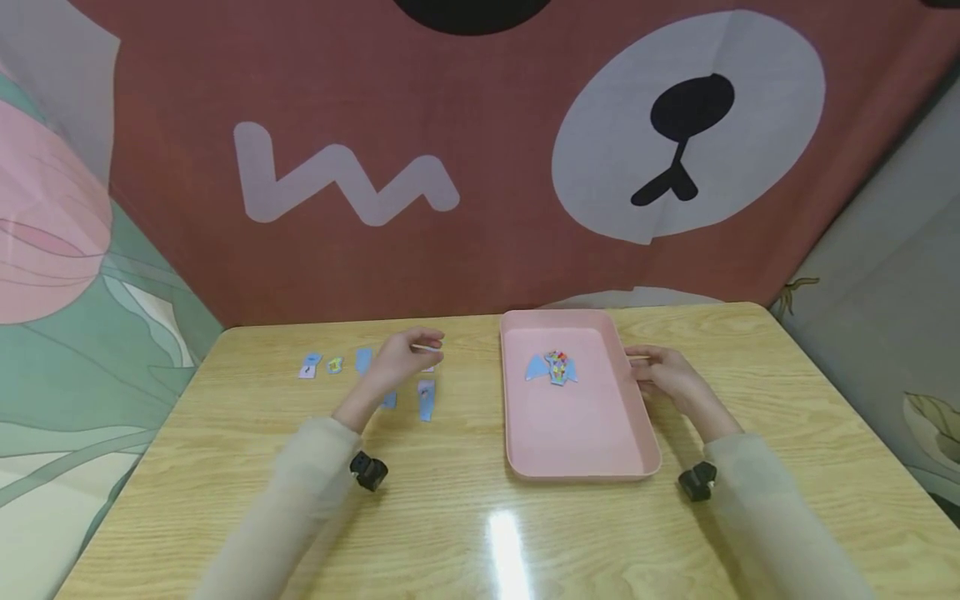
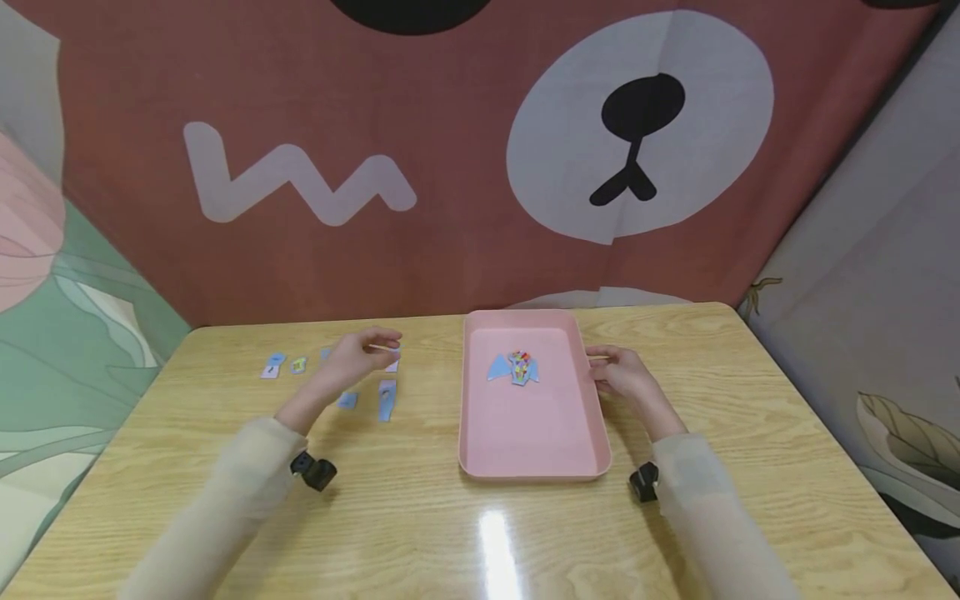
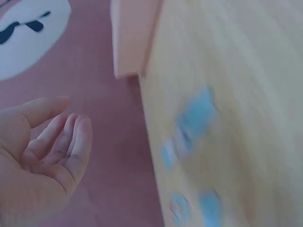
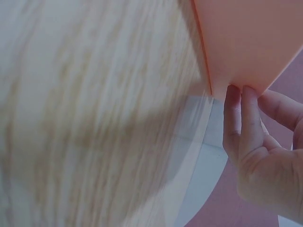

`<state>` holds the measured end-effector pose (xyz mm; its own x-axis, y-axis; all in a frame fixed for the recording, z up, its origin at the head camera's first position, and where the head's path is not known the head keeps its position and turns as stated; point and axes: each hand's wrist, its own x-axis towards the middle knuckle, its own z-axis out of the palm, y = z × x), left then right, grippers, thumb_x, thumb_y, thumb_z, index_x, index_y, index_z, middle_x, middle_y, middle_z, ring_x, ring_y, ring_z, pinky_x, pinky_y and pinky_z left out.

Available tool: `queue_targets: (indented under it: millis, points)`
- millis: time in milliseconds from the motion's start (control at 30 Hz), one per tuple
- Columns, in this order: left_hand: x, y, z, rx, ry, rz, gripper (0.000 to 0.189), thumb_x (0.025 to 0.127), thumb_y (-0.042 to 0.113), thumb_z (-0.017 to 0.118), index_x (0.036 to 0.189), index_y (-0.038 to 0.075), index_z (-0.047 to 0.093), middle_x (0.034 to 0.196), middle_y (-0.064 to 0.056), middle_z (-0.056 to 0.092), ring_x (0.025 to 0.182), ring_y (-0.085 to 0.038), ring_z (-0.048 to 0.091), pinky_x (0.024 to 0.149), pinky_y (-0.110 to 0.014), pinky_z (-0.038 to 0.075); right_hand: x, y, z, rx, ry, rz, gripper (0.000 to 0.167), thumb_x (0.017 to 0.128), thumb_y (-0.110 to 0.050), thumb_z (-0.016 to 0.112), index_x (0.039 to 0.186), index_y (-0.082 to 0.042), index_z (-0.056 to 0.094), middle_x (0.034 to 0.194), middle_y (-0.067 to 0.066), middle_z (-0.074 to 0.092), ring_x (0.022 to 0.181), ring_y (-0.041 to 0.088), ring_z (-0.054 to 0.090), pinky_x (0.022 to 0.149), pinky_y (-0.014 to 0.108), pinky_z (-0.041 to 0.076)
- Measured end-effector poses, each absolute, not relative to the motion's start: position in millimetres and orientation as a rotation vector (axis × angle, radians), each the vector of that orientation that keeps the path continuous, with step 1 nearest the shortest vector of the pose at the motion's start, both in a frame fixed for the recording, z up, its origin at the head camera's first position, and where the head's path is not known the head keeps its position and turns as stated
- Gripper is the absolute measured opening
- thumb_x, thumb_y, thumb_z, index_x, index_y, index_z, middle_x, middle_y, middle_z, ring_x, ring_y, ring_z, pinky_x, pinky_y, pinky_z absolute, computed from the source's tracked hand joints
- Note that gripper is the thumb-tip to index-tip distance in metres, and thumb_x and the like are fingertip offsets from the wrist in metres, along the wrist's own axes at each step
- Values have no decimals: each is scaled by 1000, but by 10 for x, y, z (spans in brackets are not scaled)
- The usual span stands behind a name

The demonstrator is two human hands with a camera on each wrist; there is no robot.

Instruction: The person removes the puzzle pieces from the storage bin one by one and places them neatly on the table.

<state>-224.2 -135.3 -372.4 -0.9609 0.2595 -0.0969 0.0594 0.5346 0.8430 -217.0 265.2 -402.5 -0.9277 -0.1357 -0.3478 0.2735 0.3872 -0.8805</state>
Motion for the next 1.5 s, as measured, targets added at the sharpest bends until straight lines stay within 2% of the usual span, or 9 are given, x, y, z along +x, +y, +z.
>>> queue_targets:
  millis: [333, 567, 767, 1133, 1300, 1500]
  points:
    - [-2396, -694, -3437, 356, 2493, 1525, 38, 92, 11, 62, 129, 7, 57, 128, -15, 60, 116, -30, 60, 94, -37, 54, -2165, 2662, -4026, 116, 2296, -1546, 56, 97, -5, 48, 146, 11, 24, 146, 35, 31, 94, -1, 59, 84, 18, 54]
    - [-2501, -359, -3330, 367, 2429, 1645, 38, 91, 9, 62, 129, 7, 57, 127, -13, 62, 120, -25, 57, 96, -36, 53, -2161, 2674, -4023, 111, 2292, -1544, 56, 97, -6, 48, 146, 10, 24, 146, 35, 31, 95, 0, 60, 84, 18, 54]
    - [-2561, -52, -3300, 393, 2360, 1775, 38, 90, 5, 63, 128, 6, 58, 124, -15, 63, 116, -27, 60, 96, -34, 53, -2167, 2684, -4034, 109, 2296, -1546, 56, 96, -5, 48, 146, 10, 25, 146, 35, 32, 94, -2, 59, 84, 16, 53]
    - [-2580, 404, -3588, 364, 2349, 1895, 34, 89, 5, 64, 123, 9, 62, 119, -11, 66, 110, -22, 64, 86, -24, 56, -2166, 2679, -4037, 100, 2291, -1554, 57, 97, -6, 48, 146, 10, 25, 145, 35, 32, 95, 0, 60, 85, 18, 54]
    - [-2588, 487, -3734, 320, 2345, 1899, 34, 88, 4, 65, 122, 7, 62, 121, -15, 65, 110, -25, 65, 86, -25, 57, -2169, 2675, -4040, 102, 2294, -1551, 57, 97, -6, 48, 146, 10, 25, 145, 35, 32, 98, 1, 60, 86, 19, 55]
    - [-2622, 481, -3902, 336, 2384, 1775, 38, 87, 2, 66, 124, 4, 61, 119, -13, 65, 107, -26, 65, 84, -24, 57, -2178, 2674, -4052, 106, 2291, -1553, 56, 97, -6, 48, 146, 10, 25, 145, 36, 32, 95, -1, 59, 85, 19, 55]
